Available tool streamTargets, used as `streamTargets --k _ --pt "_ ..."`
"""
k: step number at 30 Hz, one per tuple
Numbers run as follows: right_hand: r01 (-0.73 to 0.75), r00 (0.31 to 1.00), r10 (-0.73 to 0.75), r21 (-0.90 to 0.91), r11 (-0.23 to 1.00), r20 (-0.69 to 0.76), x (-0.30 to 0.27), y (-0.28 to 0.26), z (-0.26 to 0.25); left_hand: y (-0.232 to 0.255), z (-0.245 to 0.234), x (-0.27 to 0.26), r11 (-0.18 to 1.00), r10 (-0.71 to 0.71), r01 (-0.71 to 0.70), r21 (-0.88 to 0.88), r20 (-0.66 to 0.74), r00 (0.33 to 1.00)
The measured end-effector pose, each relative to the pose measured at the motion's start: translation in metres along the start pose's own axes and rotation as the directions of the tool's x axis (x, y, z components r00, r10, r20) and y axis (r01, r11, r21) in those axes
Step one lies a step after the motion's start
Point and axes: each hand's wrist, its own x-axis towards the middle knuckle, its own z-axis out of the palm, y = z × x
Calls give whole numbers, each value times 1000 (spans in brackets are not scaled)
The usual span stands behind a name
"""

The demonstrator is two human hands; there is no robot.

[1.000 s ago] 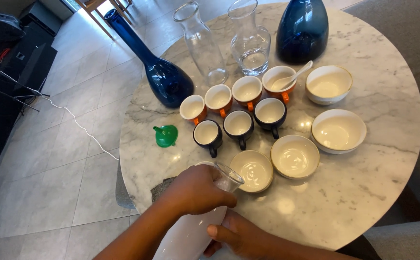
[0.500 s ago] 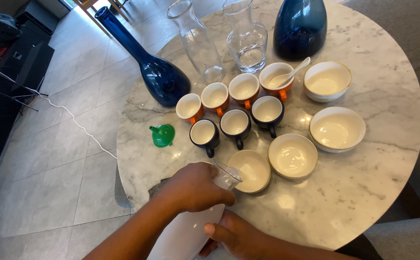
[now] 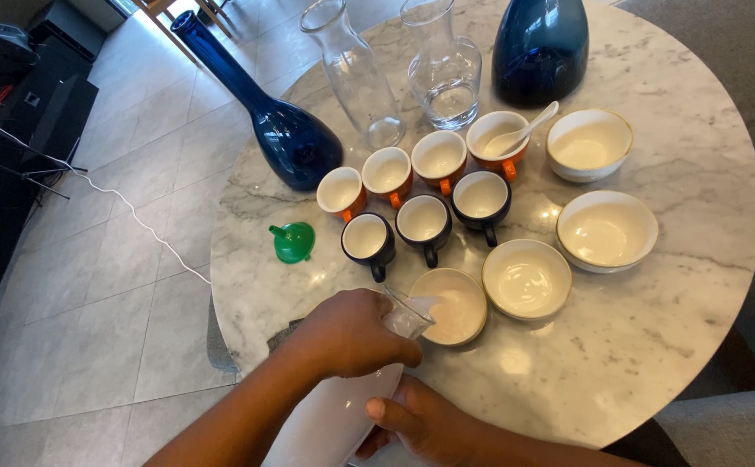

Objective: The person opens a glass jar containing a white liquid and pours it into several small bowls arranged on a marble table. They then use a white spoon to stir the liquid in the bowls.

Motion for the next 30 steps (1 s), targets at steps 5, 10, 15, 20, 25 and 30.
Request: streamTargets --k 5,10,15,20,25,30 --pt "-3 1000 3 41 999 0 2 5 -2 0 0 0 1000 -4 4 16 1 1000" --pt "8 999 -8 0 1000 -33 3 9 -3 0 1 1 1000 -6 6 11 -9 1000" --pt "13 999 -12 21 1000 -35 1 4 0 2 -1 0 1000 -11 11 2 -6 1000" --pt "29 999 -30 -31 999 -35 -1 1 0 1 2 1 1000 -4 4 -3 -20 1000" --pt "56 993 -73 -166 985 -97 -4 -3 0 2 2 -2 997 -23 21 -72 -26 999" --pt "-13 984 -23 -202 979 -176 -7 8 -10 3 1 -7 996 -12 9 -93 -36 999"
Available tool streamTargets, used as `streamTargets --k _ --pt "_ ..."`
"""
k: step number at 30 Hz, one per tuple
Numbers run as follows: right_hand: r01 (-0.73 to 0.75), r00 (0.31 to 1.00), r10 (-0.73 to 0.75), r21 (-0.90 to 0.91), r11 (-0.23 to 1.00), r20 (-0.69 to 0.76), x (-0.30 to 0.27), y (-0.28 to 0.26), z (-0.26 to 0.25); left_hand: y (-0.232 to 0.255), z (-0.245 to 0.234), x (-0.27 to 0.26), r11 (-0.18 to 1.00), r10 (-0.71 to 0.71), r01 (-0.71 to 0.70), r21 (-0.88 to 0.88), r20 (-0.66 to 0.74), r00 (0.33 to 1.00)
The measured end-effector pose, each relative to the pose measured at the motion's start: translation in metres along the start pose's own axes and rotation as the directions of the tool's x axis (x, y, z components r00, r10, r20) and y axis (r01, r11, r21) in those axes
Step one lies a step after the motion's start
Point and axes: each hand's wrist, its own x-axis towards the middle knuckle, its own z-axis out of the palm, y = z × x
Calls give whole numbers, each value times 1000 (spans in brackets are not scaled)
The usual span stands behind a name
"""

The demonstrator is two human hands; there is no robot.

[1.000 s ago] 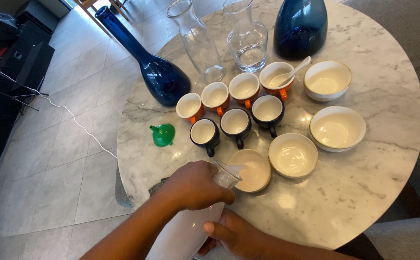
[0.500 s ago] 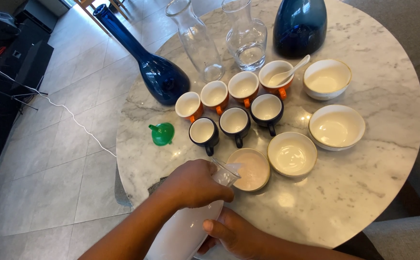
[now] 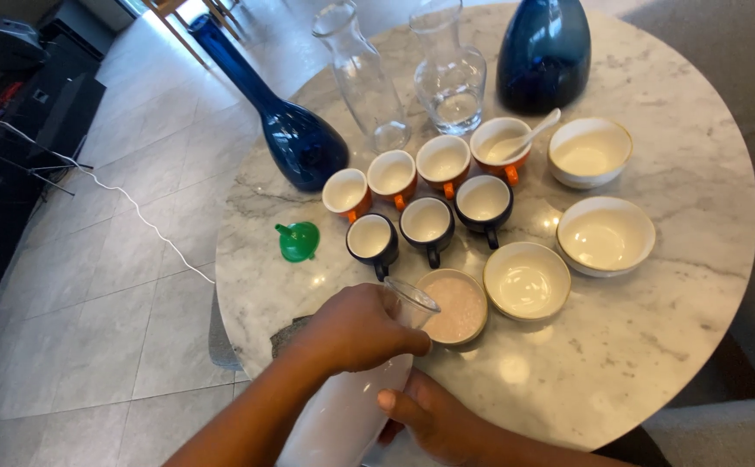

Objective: The person opens a glass jar containing a white liquid and pours it into several small bowls arranged on a marble table. They then use a white spoon to stir the liquid in the bowls.

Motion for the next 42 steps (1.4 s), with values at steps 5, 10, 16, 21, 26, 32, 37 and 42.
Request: streamTargets --k 5,10,16,21,26,32,37,42 --pt "-13 998 9 -64 998 -60 -7 -2 -8 1 1 -11 998 22 -24 -66 -28 999" --pt "177 984 -179 -111 978 -8 -25 -35 -8 7 5 -14 991 100 -111 -76 -139 985" --pt "327 944 -327 5 945 36 -33 -32 -26 28 2 -24 982 140 -155 -106 -142 980" --pt "353 933 -356 -66 933 -44 -36 -26 -42 46 7 -17 979 183 -193 -68 -130 974" --pt "367 919 -383 -158 917 -89 -42 -31 -49 62 10 -9 976 205 -211 -47 -103 973" --pt "322 943 -317 37 946 -98 -49 -32 -49 77 11 -7 984 176 -174 46 -32 984" --pt "206 959 -195 36 978 -205 -45 -14 -57 83 10 -10 985 163 -161 56 -26 986" --pt "297 944 -282 75 952 -171 -46 -16 -55 87 11 -11 988 135 -134 71 -16 991"
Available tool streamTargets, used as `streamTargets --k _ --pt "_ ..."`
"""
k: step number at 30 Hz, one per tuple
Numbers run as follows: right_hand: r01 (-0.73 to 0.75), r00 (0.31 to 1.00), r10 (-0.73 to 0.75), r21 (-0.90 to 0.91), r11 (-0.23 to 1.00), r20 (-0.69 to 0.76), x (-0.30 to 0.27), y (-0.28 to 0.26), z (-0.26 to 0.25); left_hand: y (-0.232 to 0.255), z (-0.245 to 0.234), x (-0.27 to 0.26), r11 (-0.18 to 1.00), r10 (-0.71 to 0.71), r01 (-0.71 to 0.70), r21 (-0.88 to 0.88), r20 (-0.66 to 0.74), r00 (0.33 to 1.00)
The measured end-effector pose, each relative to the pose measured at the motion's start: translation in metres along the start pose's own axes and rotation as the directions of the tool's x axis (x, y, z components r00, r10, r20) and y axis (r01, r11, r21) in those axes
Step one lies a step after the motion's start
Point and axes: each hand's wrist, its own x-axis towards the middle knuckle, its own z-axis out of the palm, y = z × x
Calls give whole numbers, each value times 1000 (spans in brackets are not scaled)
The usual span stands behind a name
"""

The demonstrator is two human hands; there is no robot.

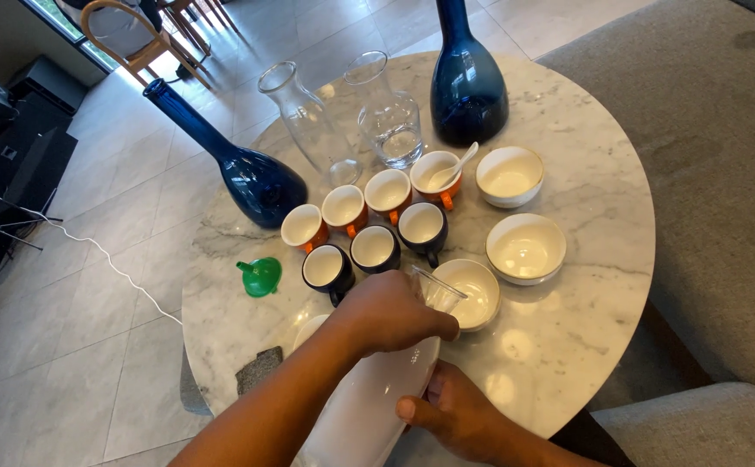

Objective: The person opens a glass jar containing a white liquid and pours it into several small bowls arranged on a marble table. They then use a white spoon to stir the liquid in the bowls.

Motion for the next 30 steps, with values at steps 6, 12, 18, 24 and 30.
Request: streamTargets --k 6,12,18,24,30 --pt "-38 999 38 -4 999 0 -2 1 1 -1 4 5 999 -24 24 42 5 1000" --pt "-77 997 77 -15 997 -15 -3 -1 3 -5 8 8 999 -45 45 15 -12 999" --pt "-3 999 3 -2 1000 55 -3 -6 4 -5 7 9 998 -52 53 20 -8 999" --pt "-11 999 12 -7 1000 46 -2 0 1 -4 8 14 998 -52 51 37 1 999" --pt "-10 998 8 26 1000 56 -2 0 1 -4 9 16 998 -45 45 35 7 999"
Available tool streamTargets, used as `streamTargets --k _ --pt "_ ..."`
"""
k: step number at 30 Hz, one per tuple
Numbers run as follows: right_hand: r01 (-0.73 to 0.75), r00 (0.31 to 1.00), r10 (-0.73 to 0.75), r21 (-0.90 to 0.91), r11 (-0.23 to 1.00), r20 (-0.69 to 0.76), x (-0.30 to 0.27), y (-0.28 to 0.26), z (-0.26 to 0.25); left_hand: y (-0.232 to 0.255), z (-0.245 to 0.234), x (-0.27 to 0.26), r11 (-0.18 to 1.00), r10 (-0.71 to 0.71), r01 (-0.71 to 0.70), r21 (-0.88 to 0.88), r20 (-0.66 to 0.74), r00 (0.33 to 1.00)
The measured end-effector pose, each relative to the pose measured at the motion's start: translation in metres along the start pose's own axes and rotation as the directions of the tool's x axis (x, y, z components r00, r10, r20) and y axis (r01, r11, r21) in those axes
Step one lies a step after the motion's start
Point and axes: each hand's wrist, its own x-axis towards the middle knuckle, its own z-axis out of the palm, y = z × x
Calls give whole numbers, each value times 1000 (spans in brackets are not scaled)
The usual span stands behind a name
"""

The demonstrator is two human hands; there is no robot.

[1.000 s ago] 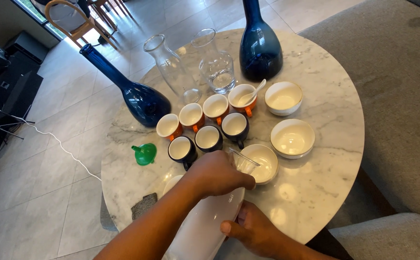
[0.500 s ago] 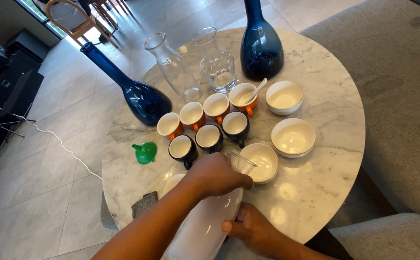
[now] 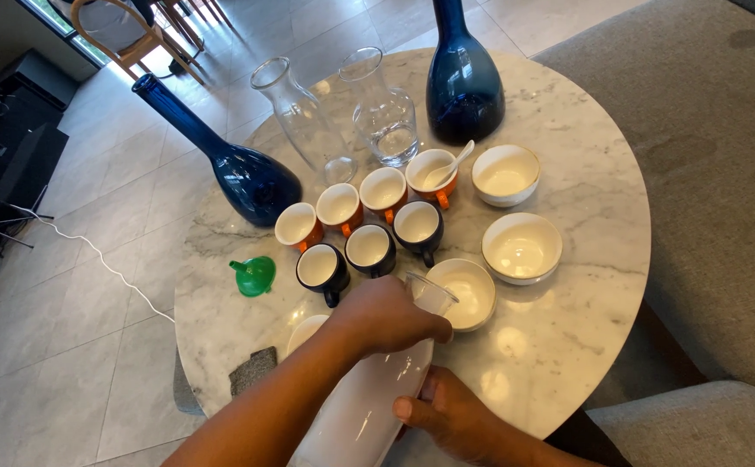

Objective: The person opens a glass jar containing a white liquid and pours it into several small bowls arranged on a marble table. They then use a white spoon to stir the liquid in the bowls.

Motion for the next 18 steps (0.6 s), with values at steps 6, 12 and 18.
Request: streamTargets --k 6,12,18 --pt "-25 1000 25 -1 1000 -8 0 -3 1 1 0 1 1000 -4 4 16 1 1000" --pt "-3 1000 3 -7 1000 4 1 -1 1 1 1 2 1000 -4 4 13 5 1000" --pt "-33 999 33 -64 997 10 -1 -13 3 3 1 3 1000 -11 11 24 12 1000"
